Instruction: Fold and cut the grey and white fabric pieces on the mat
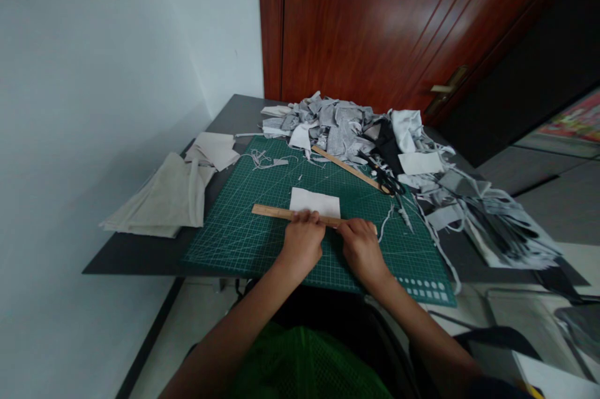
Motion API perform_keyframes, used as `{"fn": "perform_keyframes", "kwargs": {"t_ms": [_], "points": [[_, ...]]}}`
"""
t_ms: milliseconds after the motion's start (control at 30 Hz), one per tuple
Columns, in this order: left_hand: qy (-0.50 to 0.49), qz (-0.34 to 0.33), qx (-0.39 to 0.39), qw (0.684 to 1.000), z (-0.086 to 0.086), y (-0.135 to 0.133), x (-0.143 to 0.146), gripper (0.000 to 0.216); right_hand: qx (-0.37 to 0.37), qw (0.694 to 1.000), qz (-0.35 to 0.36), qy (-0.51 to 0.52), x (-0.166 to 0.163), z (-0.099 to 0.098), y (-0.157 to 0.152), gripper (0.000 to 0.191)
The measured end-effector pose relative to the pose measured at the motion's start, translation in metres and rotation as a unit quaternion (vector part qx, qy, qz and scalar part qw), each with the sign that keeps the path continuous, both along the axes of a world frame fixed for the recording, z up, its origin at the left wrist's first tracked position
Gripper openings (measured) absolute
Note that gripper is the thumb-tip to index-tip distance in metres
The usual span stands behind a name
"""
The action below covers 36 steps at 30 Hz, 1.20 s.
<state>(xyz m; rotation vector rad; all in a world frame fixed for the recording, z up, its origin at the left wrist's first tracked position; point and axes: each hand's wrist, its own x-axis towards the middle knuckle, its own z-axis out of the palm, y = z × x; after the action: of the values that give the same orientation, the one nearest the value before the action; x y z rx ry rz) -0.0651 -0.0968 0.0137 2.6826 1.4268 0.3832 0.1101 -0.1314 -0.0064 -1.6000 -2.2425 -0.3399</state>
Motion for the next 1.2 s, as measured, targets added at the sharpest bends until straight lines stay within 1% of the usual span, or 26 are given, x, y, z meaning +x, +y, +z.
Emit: {"fn": "perform_keyframes", "kwargs": {"t_ms": [100, 167, 233, 300, 400, 433, 500, 633, 800, 967, 1067, 1133, 1200], "points": [[-0.007, -0.003, 0.009, 1.000, -0.003, 0.000, -0.001, 0.029, -0.005, 0.999, -0.024, -0.021, 0.008, 0.005, -0.007, 0.033], [-0.012, -0.002, 0.010, 1.000, -0.004, 0.000, -0.001, 0.028, -0.003, 0.999, -0.044, -0.028, 0.015, 0.009, -0.011, 0.027], [-0.014, -0.001, 0.009, 1.000, -0.003, -0.001, 0.000, 0.025, 0.005, 0.998, -0.062, -0.005, 0.019, 0.012, -0.013, 0.021], [-0.020, 0.007, 0.010, 1.000, -0.002, -0.003, 0.002, 0.023, 0.011, 0.996, -0.054, 0.065, 0.019, 0.012, -0.011, 0.017], [-0.025, 0.029, 0.016, 0.999, -0.001, -0.007, 0.006, 0.031, -0.016, 0.978, -0.007, 0.207, 0.011, 0.008, -0.002, 0.013], [-0.024, 0.036, 0.017, 0.999, -0.001, -0.009, 0.008, 0.035, -0.032, 0.970, 0.002, 0.240, 0.009, 0.005, 0.002, 0.013], [-0.022, 0.043, 0.021, 0.999, -0.003, -0.012, 0.012, 0.041, -0.056, 0.960, 0.000, 0.273, 0.005, 0.001, 0.008, 0.014], [-0.019, 0.043, 0.042, 0.998, -0.011, -0.018, 0.020, 0.052, -0.071, 0.957, -0.030, 0.280, 0.006, -0.002, 0.009, 0.013], [-0.025, 0.030, 0.056, 0.998, -0.023, -0.019, 0.025, 0.052, -0.071, 0.957, -0.056, 0.276, 0.010, -0.001, 0.006, 0.015], [-0.041, 0.034, 0.042, 0.998, -0.025, -0.017, 0.025, 0.050, -0.078, 0.952, -0.065, 0.288, 0.010, -0.003, 0.006, 0.015], [-0.032, 0.027, 0.049, 0.998, -0.025, -0.015, 0.023, 0.046, -0.106, 0.943, -0.030, 0.313, 0.009, 0.006, 0.005, 0.013], [-0.030, 0.024, 0.050, 0.998, -0.023, -0.014, 0.022, 0.046, -0.107, 0.935, 0.010, 0.337, 0.011, 0.021, 0.005, 0.010], [-0.030, 0.023, 0.049, 0.998, -0.021, -0.012, 0.020, 0.046, -0.075, 0.933, 0.039, 0.351, 0.015, 0.043, 0.009, 0.010]]}}
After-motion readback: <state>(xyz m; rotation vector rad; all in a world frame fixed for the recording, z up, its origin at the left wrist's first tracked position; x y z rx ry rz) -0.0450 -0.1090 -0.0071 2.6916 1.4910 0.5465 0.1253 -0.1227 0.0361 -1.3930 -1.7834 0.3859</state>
